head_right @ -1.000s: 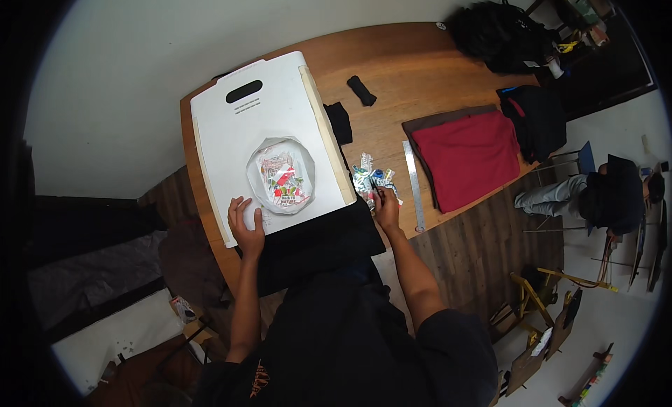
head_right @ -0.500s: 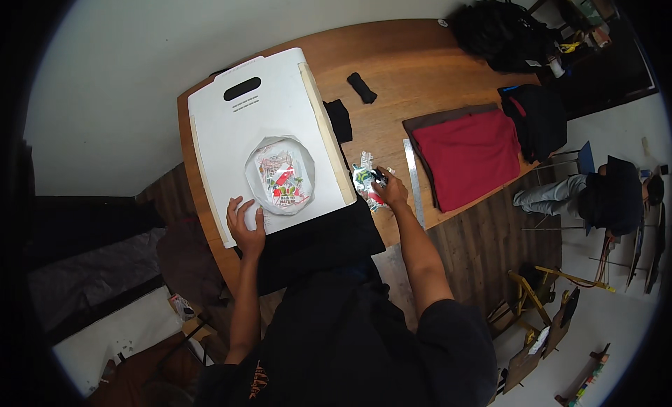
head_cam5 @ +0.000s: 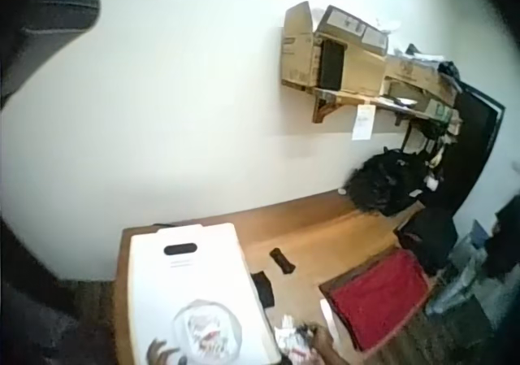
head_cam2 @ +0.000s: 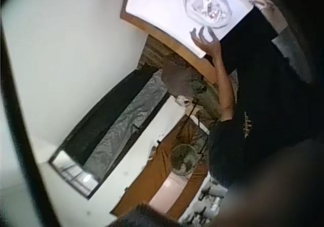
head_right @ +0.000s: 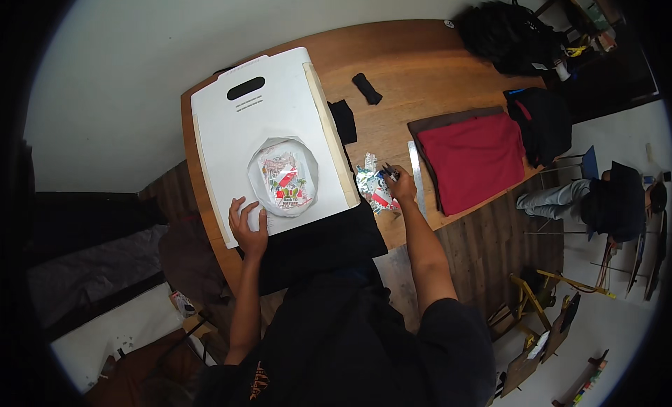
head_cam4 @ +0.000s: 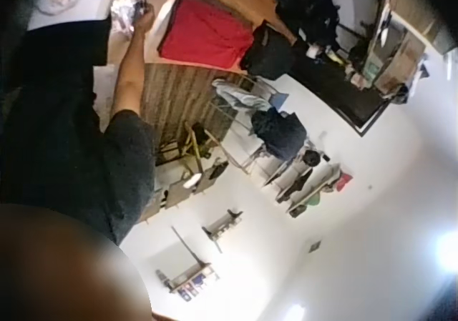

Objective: Trimming small printed decals with scissors and placing them on a garment.

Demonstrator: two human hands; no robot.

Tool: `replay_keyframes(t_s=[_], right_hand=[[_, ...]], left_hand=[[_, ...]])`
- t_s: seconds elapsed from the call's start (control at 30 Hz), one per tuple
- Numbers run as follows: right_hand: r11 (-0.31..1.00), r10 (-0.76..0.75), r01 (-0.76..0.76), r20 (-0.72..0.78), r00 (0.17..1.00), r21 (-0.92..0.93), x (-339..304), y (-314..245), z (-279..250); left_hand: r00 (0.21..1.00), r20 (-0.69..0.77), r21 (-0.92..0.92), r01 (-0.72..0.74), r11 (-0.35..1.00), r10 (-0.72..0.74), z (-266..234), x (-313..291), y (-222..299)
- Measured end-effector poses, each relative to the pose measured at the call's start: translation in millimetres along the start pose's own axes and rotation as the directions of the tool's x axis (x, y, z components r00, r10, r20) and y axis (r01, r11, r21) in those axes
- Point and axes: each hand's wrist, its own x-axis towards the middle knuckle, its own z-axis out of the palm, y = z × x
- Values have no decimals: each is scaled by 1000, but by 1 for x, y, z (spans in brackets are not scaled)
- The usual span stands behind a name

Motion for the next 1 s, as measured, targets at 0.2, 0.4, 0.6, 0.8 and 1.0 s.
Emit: replay_keyframes(t_s=[0.2, 0.4, 0.6, 0.8, 1.0], right_hand=[[994, -109, 112, 143, 984, -10, 11, 10, -1], [990, -109, 128, 251, 962, -61, 7, -8, -15], [987, -141, 156, 294, 945, -27, 14, -8, -17], [984, -135, 168, 358, 924, -61, 19, -20, -17], [976, -133, 187, 382, 914, -107, 27, -9, -13]], left_hand=[[1000, 9, 0, 15, 1000, -15, 0, -1, 0], [1000, 14, 12, 24, 1000, -25, 0, 0, 2], [1000, 19, 6, 21, 1000, -21, -1, 1, 4], [1000, 11, 18, 3, 1000, -3, -2, 1, 5], [1000, 14, 29, -3, 1000, 2, -2, 1, 6]])
